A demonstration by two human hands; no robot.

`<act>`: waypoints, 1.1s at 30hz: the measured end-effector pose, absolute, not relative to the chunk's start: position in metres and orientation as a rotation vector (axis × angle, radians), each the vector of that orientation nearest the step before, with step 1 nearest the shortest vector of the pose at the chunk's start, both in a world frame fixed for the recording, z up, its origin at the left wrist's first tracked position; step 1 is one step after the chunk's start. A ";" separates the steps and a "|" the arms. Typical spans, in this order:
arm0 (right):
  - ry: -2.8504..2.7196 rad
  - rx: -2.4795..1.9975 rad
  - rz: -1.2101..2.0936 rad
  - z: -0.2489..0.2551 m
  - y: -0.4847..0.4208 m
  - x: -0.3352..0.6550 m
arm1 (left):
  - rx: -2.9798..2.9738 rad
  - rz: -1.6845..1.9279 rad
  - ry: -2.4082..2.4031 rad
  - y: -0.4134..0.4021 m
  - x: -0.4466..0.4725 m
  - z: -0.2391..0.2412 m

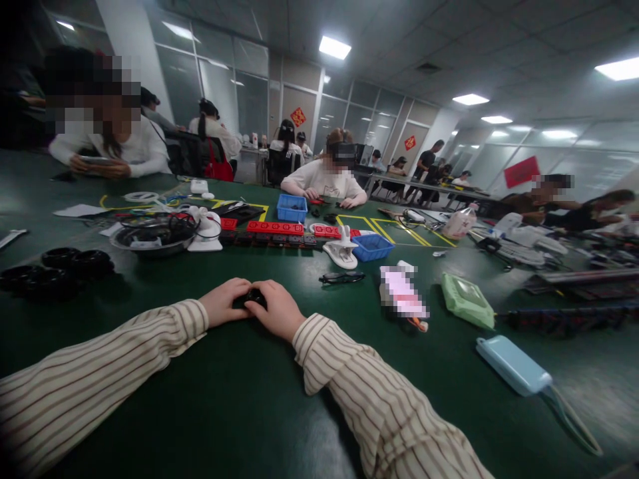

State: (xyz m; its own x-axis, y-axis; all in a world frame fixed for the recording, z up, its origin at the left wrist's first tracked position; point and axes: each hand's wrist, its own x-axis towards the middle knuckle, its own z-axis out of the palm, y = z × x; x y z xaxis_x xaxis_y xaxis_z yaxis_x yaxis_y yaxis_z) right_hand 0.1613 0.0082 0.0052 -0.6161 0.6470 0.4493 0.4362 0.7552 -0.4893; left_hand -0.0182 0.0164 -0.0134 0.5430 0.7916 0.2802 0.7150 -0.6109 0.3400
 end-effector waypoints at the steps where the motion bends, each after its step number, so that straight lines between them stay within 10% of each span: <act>1: -2.330 -0.814 0.444 0.005 0.008 0.161 | 2.596 0.613 1.280 0.016 -0.018 -0.013; 33: -2.228 -1.011 0.291 0.008 -0.005 0.159 | 2.639 0.706 1.307 0.011 -0.015 -0.013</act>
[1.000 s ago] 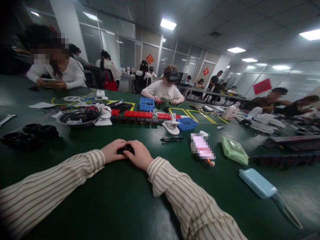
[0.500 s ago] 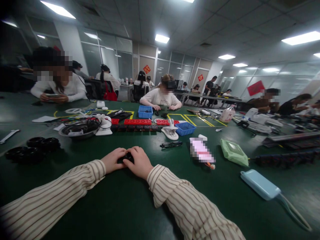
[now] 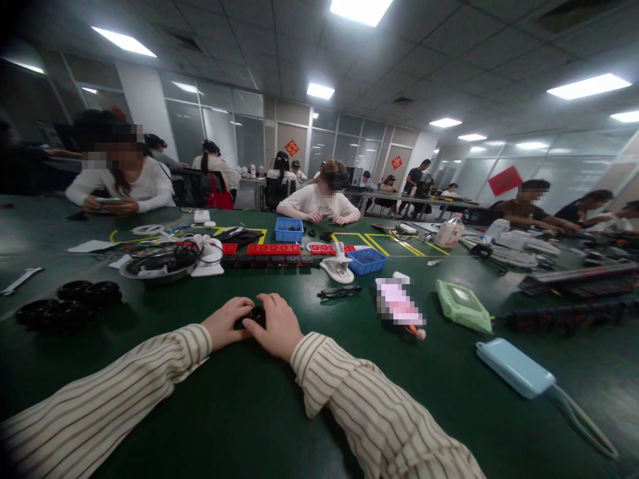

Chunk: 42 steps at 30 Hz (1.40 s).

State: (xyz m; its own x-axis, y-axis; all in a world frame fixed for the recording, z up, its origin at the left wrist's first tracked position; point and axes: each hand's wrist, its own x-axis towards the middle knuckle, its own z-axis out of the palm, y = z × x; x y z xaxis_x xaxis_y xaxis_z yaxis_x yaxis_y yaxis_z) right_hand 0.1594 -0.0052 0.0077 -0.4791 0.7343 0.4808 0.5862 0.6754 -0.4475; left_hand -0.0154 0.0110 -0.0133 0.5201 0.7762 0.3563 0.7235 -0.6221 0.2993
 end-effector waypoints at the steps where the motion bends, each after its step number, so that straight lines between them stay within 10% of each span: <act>1: -2.224 -1.037 0.252 0.008 -0.002 0.158 | 2.633 0.726 1.322 0.011 -0.014 -0.013; 32: -2.114 -1.061 0.174 -0.003 0.048 0.145 | 2.504 0.613 1.883 0.054 -0.003 -0.007; 42: -2.213 -0.779 0.383 -0.001 0.047 0.155 | 2.522 0.717 1.237 0.063 -0.020 -0.020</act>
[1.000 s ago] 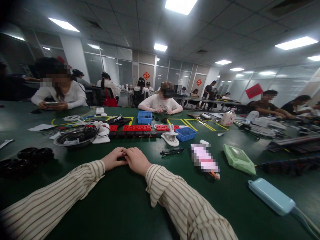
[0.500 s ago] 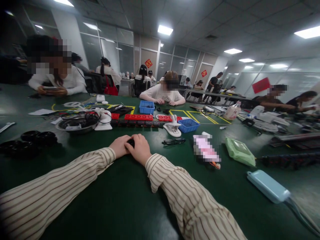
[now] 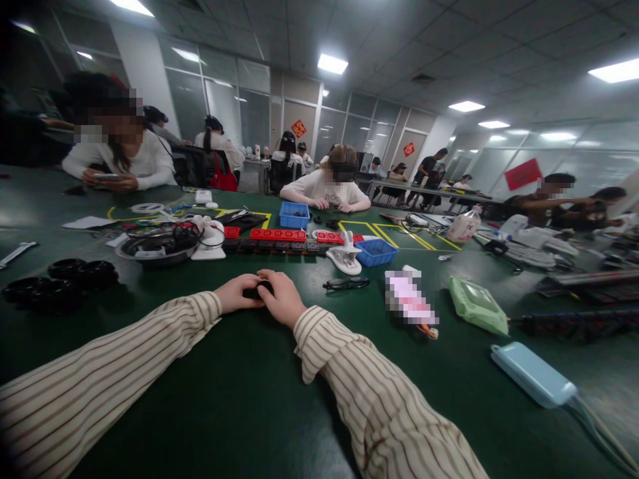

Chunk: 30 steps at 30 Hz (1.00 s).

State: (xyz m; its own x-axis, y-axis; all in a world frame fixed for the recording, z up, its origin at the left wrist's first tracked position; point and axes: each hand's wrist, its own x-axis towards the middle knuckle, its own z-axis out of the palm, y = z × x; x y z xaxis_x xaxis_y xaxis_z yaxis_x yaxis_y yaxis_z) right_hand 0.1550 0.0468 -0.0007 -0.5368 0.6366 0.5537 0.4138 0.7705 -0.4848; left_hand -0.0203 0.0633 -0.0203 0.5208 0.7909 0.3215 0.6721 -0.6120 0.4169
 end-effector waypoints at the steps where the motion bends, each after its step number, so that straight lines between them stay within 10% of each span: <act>1: -2.195 -0.809 0.383 -0.001 0.047 0.155 | 2.530 0.716 1.223 0.062 -0.020 -0.021; 30: -2.195 -0.919 0.356 -0.001 0.043 0.154 | 2.601 0.587 1.423 0.041 -0.013 -0.009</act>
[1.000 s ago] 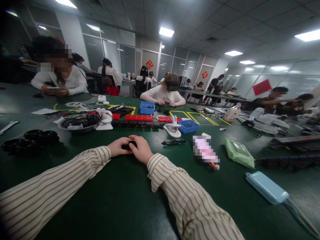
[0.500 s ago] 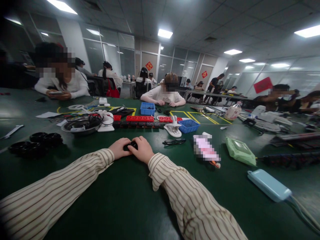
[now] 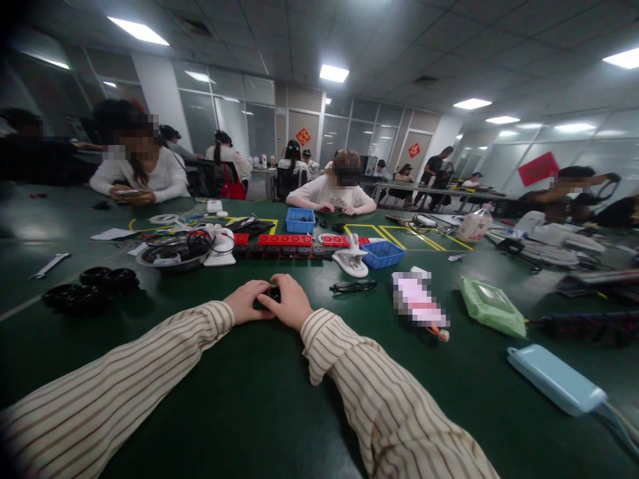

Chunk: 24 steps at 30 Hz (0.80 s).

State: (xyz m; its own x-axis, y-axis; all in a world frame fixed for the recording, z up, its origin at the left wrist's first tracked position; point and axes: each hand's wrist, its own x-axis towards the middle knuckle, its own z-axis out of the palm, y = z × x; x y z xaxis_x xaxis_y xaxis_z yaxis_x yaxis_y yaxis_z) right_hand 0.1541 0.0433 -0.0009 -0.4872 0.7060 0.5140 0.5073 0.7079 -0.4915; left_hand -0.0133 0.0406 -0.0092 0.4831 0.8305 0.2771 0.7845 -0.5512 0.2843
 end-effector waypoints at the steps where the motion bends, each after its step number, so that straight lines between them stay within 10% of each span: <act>1: -2.187 -0.951 0.333 -0.001 0.043 0.153 | 2.603 0.589 1.456 0.039 -0.012 -0.008; 24: -2.019 -1.009 0.502 -0.014 0.044 0.148 | 2.452 0.344 1.644 0.035 -0.005 -0.016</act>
